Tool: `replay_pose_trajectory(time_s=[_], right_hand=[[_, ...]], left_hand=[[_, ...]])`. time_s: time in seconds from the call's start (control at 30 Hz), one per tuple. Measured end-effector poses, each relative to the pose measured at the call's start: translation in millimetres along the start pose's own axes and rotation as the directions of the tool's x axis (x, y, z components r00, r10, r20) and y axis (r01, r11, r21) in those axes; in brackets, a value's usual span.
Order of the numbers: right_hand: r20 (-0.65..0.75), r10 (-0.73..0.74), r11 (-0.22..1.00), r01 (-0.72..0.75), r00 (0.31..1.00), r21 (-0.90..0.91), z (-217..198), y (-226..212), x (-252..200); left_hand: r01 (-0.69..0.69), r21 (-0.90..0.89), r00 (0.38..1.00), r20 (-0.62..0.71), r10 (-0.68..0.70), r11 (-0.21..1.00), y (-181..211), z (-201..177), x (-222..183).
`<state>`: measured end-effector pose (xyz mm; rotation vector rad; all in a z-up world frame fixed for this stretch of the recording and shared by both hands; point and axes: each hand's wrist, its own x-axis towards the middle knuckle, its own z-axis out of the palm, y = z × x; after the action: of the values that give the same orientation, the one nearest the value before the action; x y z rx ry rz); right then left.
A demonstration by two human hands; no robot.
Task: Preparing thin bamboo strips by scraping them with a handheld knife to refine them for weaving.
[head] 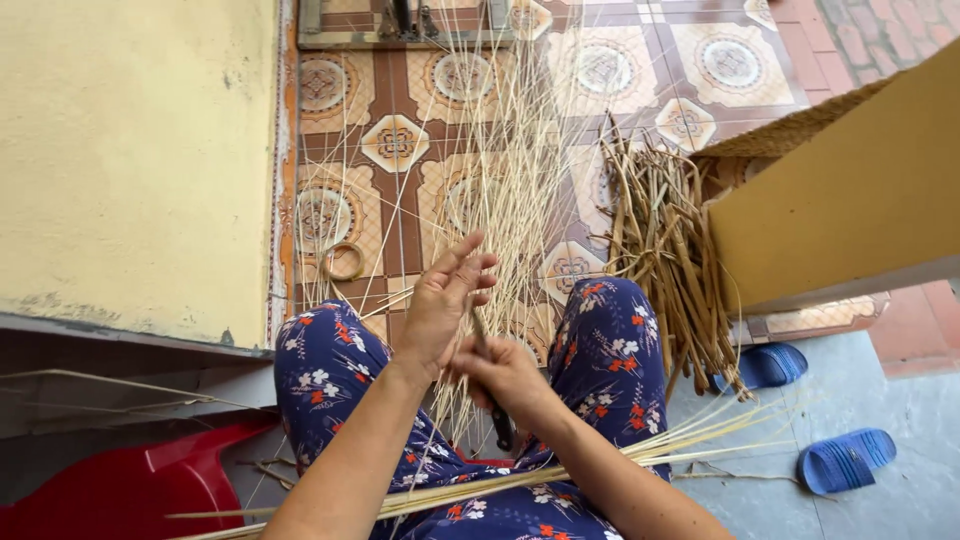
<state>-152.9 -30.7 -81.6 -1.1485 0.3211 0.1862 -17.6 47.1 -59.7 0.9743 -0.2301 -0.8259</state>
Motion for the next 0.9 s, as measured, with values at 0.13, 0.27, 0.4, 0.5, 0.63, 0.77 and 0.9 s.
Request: replay_pose_trajectory(time_s=[0.13, 0.27, 0.4, 0.5, 0.63, 0.77, 0.9], right_hand=[[-0.374, -0.101, 0.992, 0.124, 0.922, 0.039, -45, -2, 28], [-0.517, -0.104, 0.979, 0.179, 0.850, 0.097, -89, -19, 48], [-0.534, -0.099, 0.981, 0.173, 0.840, 0.090, -105, -24, 59], [-0.575, -0.113, 0.973, 0.209, 0.810, 0.102, -103, -32, 64], [-0.604, 0.080, 0.993, -0.010, 0.793, 0.118, -76, -38, 56], [-0.533, 0.190, 0.982, -0.147, 0.825, 0.123, -74, 30, 49], [-0.465, 0.218, 0.944, -0.065, 0.858, 0.324, -58, 16, 28]], left_hand=[[0.218, 0.518, 0.975, -0.151, -0.163, 0.827, -15, -23, -32], [0.399, 0.625, 0.870, -0.026, -0.493, 0.671, -11, -39, -84], [0.511, 0.602, 0.766, 0.005, -0.643, 0.614, -5, -54, -112], [0.565, 0.555, 0.694, 0.081, -0.716, 0.610, -1, -69, -118], [0.602, 0.494, 0.725, -0.011, -0.688, 0.627, -6, -81, -106], [0.530, 0.373, 0.846, -0.178, -0.502, 0.762, -25, -80, -74], [0.436, 0.336, 0.894, -0.058, -0.444, 0.835, -38, -76, -46]])
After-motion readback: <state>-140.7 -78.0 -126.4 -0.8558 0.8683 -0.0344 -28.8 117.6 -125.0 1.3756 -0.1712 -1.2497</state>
